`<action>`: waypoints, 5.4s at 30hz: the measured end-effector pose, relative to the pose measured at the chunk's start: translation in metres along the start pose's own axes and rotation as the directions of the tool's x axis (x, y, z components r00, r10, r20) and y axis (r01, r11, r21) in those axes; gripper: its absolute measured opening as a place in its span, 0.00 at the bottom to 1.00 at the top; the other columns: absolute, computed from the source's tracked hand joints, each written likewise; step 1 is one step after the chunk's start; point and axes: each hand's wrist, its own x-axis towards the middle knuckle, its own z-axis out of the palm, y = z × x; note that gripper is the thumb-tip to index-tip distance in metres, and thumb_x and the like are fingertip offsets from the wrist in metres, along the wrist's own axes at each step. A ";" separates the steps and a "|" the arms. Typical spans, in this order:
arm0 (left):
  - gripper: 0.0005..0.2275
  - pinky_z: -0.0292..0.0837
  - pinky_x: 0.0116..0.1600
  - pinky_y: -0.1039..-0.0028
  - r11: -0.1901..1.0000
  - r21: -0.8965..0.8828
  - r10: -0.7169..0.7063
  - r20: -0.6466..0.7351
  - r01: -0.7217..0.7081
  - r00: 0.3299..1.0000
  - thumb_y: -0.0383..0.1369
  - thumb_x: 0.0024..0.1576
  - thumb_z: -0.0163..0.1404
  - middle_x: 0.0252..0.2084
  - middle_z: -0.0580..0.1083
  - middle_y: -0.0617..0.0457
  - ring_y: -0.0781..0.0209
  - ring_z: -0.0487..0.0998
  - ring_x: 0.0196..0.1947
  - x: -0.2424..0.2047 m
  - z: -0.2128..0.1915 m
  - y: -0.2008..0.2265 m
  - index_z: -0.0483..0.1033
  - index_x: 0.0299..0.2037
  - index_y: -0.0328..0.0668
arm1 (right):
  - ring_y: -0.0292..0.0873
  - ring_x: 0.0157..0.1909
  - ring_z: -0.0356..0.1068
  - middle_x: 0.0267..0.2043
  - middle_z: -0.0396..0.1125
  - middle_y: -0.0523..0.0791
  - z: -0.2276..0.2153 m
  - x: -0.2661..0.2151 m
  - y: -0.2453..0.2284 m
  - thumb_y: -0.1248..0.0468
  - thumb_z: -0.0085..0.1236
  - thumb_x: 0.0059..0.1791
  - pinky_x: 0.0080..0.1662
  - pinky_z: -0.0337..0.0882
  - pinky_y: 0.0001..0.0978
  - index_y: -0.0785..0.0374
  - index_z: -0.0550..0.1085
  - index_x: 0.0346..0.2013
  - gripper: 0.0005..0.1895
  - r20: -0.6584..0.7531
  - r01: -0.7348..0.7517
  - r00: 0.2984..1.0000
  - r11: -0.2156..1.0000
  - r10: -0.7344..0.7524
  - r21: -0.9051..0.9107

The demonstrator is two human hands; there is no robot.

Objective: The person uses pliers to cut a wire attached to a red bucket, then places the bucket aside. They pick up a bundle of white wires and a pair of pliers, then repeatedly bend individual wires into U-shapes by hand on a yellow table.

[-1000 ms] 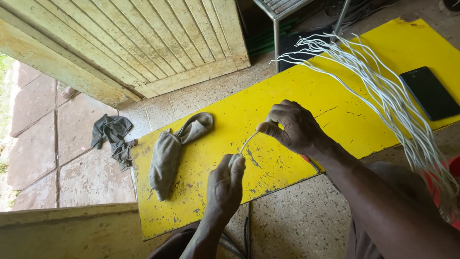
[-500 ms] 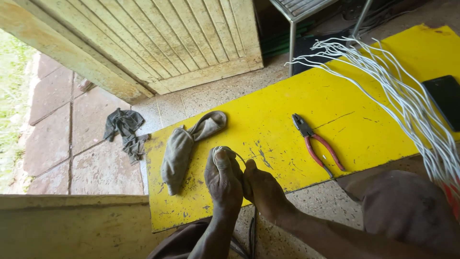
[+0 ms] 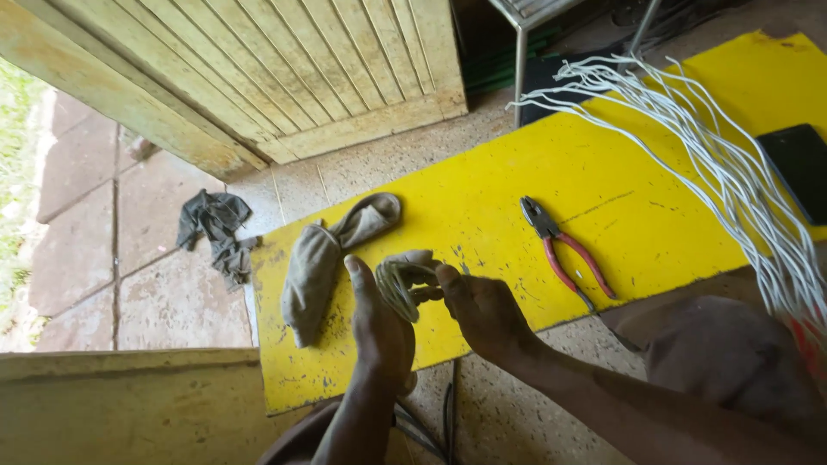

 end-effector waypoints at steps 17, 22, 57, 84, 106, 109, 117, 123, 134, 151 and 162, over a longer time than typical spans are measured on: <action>0.33 0.55 0.17 0.68 0.968 -0.179 0.112 -0.321 -0.176 0.941 0.62 0.65 0.27 0.10 0.59 0.56 0.61 0.58 0.08 0.015 -0.010 0.035 0.62 0.13 0.51 | 0.35 0.25 0.71 0.25 0.73 0.39 0.031 -0.027 0.014 0.43 0.43 0.57 0.33 0.71 0.31 0.52 0.75 0.36 0.21 0.424 -0.074 0.902 0.997 0.080 -0.030; 0.33 0.58 0.20 0.65 0.978 -0.141 0.095 -0.370 -0.157 0.924 0.59 0.68 0.24 0.13 0.62 0.53 0.59 0.60 0.12 0.021 -0.016 0.039 0.64 0.16 0.48 | 0.40 0.17 0.69 0.20 0.72 0.42 0.039 -0.041 0.025 0.58 0.58 0.56 0.22 0.68 0.37 0.58 0.68 0.51 0.13 0.236 0.335 0.927 0.925 -0.291 -0.180; 0.25 0.52 0.21 0.70 0.992 0.111 -0.034 -0.152 0.051 0.988 0.48 0.72 0.32 0.18 0.60 0.60 0.66 0.56 0.15 0.019 -0.025 0.002 0.61 0.20 0.55 | 0.60 0.57 0.75 0.55 0.74 0.56 0.018 -0.040 -0.006 0.64 0.66 0.56 0.57 0.79 0.52 0.69 0.77 0.52 0.14 0.284 0.871 0.490 0.476 -0.824 -0.120; 0.21 0.67 0.43 0.67 0.699 0.692 -0.258 0.480 -0.181 0.838 0.54 0.66 0.41 0.37 0.71 0.55 0.63 0.70 0.37 -0.011 0.011 0.014 0.71 0.49 0.44 | 0.35 0.25 0.51 0.20 0.53 0.39 -0.048 0.015 0.007 0.55 0.56 0.58 0.33 0.58 0.30 0.62 0.73 0.29 0.17 0.151 -0.214 0.973 0.916 0.172 0.339; 0.24 0.50 0.26 0.74 0.936 0.341 -0.243 0.440 0.090 0.865 0.46 0.70 0.33 0.15 0.56 0.60 0.68 0.54 0.15 -0.017 0.003 0.014 0.63 0.20 0.48 | 0.46 0.53 0.74 0.48 0.77 0.39 -0.084 0.038 0.002 0.36 0.52 0.52 0.57 0.58 0.56 0.52 0.81 0.45 0.26 0.243 0.562 0.816 0.618 -0.525 -0.550; 0.23 0.46 0.21 0.77 0.945 0.221 -0.311 0.395 0.240 0.864 0.51 0.69 0.36 0.14 0.56 0.60 0.72 0.52 0.14 -0.016 0.007 0.018 0.66 0.24 0.47 | 0.46 0.51 0.76 0.46 0.76 0.37 -0.076 0.036 0.005 0.40 0.55 0.54 0.62 0.56 0.62 0.51 0.78 0.40 0.20 0.181 0.543 0.806 0.583 -0.563 -0.604; 0.24 0.49 0.23 0.73 0.944 0.182 -0.315 0.232 0.277 0.920 0.51 0.70 0.32 0.16 0.56 0.57 0.67 0.53 0.15 -0.025 0.003 0.004 0.65 0.27 0.44 | 0.50 0.39 0.65 0.38 0.68 0.44 -0.065 0.030 -0.005 0.45 0.53 0.58 0.41 0.65 0.47 0.58 0.72 0.37 0.20 0.189 0.614 0.655 0.369 -0.731 -0.698; 0.29 0.55 0.26 0.69 0.880 0.475 -0.084 0.145 0.005 0.986 0.54 0.69 0.25 0.16 0.63 0.57 0.65 0.61 0.17 -0.022 0.003 -0.006 0.67 0.21 0.48 | 0.49 0.33 0.59 0.30 0.61 0.45 -0.050 0.024 -0.004 0.50 0.48 0.61 0.35 0.61 0.45 0.59 0.67 0.28 0.21 0.152 0.624 0.583 0.320 -0.798 -0.713; 0.28 0.78 0.33 0.59 0.478 0.874 0.134 0.031 -0.092 0.990 0.60 0.67 0.22 0.20 0.74 0.43 0.45 0.82 0.24 -0.013 -0.007 -0.045 0.70 0.37 0.53 | 0.43 0.20 0.65 0.16 0.56 0.42 -0.029 0.014 0.010 0.47 0.43 0.62 0.26 0.68 0.32 0.53 0.67 0.18 0.30 -0.070 0.300 0.934 0.877 -0.349 -0.375; 0.35 0.57 0.23 0.67 0.411 0.905 0.315 -0.026 -0.112 0.949 0.63 0.62 0.13 0.19 0.71 0.58 0.63 0.68 0.16 -0.018 0.001 -0.062 0.71 0.36 0.49 | 0.40 0.33 0.80 0.30 0.76 0.45 -0.035 0.018 0.000 0.39 0.50 0.52 0.37 0.78 0.29 0.60 0.80 0.35 0.27 0.183 -0.146 0.976 0.980 0.120 0.137; 0.24 0.64 0.31 0.63 -0.019 0.995 -0.023 -0.095 0.095 0.995 0.63 0.65 0.36 0.22 0.74 0.57 0.57 0.71 0.19 0.020 -0.018 -0.033 0.69 0.45 0.52 | 0.35 0.33 0.78 0.31 0.78 0.38 -0.065 0.037 0.013 0.45 0.45 0.57 0.36 0.77 0.32 0.52 0.78 0.52 0.21 0.052 -0.090 0.992 0.935 0.115 -0.342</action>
